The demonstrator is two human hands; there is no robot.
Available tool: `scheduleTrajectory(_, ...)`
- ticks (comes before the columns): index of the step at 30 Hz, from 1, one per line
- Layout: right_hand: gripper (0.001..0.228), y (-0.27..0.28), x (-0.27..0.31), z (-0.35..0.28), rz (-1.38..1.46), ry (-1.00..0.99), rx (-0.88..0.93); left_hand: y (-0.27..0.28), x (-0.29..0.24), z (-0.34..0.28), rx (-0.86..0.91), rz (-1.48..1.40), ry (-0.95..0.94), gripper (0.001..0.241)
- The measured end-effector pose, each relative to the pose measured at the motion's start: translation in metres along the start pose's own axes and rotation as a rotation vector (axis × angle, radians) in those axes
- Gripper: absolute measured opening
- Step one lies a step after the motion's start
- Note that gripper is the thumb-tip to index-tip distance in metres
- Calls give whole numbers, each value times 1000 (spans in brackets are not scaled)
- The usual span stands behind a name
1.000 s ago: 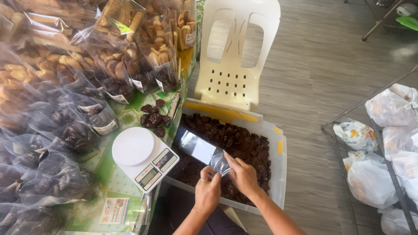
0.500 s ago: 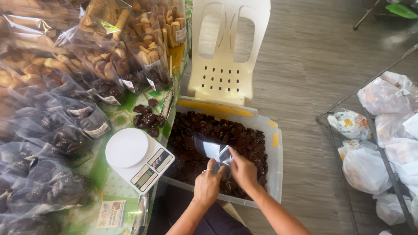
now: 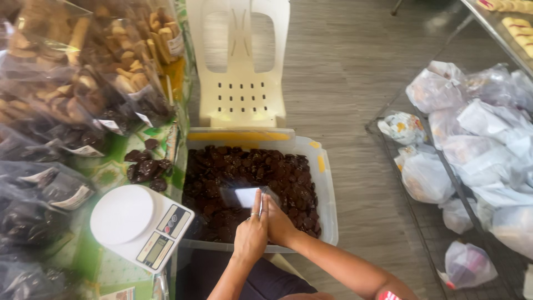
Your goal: The person scoops chocolate cookies from a bulk container into clear plastic bags, weighs each bag on a digital scale, and then writes on a label with a pen. The labeled bags are placed among other packaged cookies on the table.
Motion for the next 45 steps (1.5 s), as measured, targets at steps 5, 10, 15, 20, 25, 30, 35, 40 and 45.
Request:
scheduleTrajectory(5, 43, -46, 5, -3, 63, 155, 257, -23, -26, -11, 234, 105, -71, 82)
scheduleTrajectory(10, 61, -83, 7, 2, 495, -22, 346, -38, -64, -30, 360, 30, -95, 87)
scheduleTrajectory(15, 71, -100, 7, -31, 149, 27, 350, -32, -103, -34, 271, 9, -179, 83)
scheduleTrajectory(20, 72, -73, 25, -29, 96, 46, 318, 5, -104, -53, 425, -748, -32, 89)
scheduleTrajectory(25, 49, 1, 56, -14, 832, -33, 457, 107, 39, -42, -148, -1306, 89, 94)
scheduleTrajectory(30, 41, -7, 51, -29, 1113, -550, 571, 64, 7, -63, 116, -1576, 121, 88)
scheduleTrajectory(35, 53, -2, 79, -22, 1300, -303, 611, 31, 28, -63, 113, -1581, 567, 105)
scheduleTrajectory(40, 41, 4, 62, -19, 1110, -428, 573, 37, 24, -66, 148, -1646, 508, 103)
scheduleTrajectory(45, 66, 10, 78, -18, 1252, -432, 574, 9, 24, -74, 189, -1536, 693, 96)
Point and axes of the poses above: each hand's wrist, its own z-axis towards the middle knuckle, its own y-axis out of the back of the hand, x = y × z, the point moved 10 cm from there along z, towards the middle knuckle, and after that the axes turned 8 degrees about -x, right-handed, at the moved point
